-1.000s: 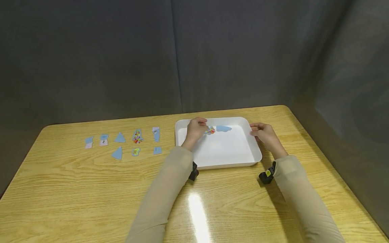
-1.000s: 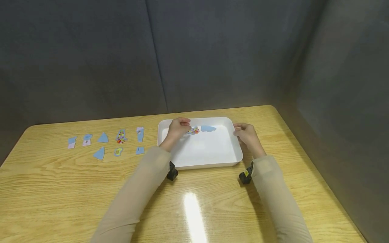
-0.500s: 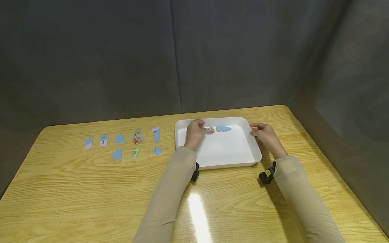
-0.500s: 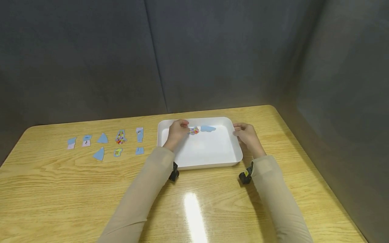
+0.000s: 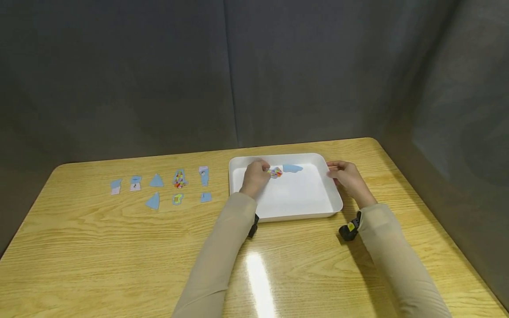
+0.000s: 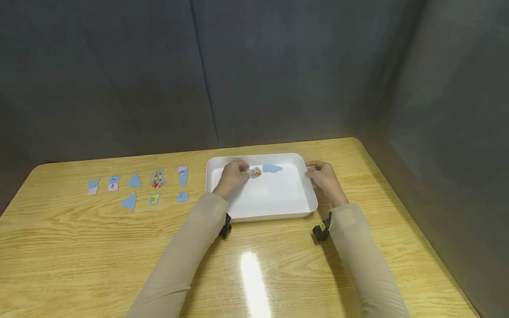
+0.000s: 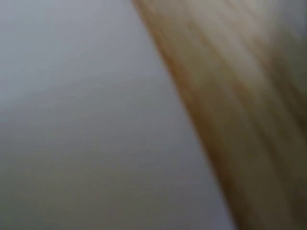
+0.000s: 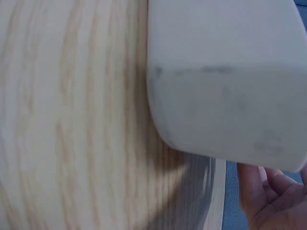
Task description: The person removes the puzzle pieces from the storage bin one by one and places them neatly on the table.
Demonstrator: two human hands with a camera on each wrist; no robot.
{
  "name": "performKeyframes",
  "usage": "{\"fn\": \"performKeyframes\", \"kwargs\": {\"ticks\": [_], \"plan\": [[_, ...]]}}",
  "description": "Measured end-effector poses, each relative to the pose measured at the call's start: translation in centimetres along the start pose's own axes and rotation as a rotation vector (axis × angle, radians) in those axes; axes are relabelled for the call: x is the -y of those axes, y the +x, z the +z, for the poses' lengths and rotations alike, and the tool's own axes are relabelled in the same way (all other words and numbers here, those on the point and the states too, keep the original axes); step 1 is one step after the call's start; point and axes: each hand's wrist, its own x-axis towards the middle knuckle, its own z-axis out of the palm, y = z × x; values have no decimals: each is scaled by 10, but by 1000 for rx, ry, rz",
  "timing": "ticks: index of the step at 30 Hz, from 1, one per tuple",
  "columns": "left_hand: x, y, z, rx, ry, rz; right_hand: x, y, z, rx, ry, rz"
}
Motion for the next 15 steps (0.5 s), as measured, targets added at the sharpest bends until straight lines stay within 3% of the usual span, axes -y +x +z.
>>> {"fn": "performKeyframes", "kwargs": {"ticks": [7, 15], "plan": [[1, -2, -4, 67, 70, 4, 1, 0, -1, -5, -7, 3], [2, -5, -8, 75, 94, -14, 2, 1, 2, -12, -12, 29]]}}
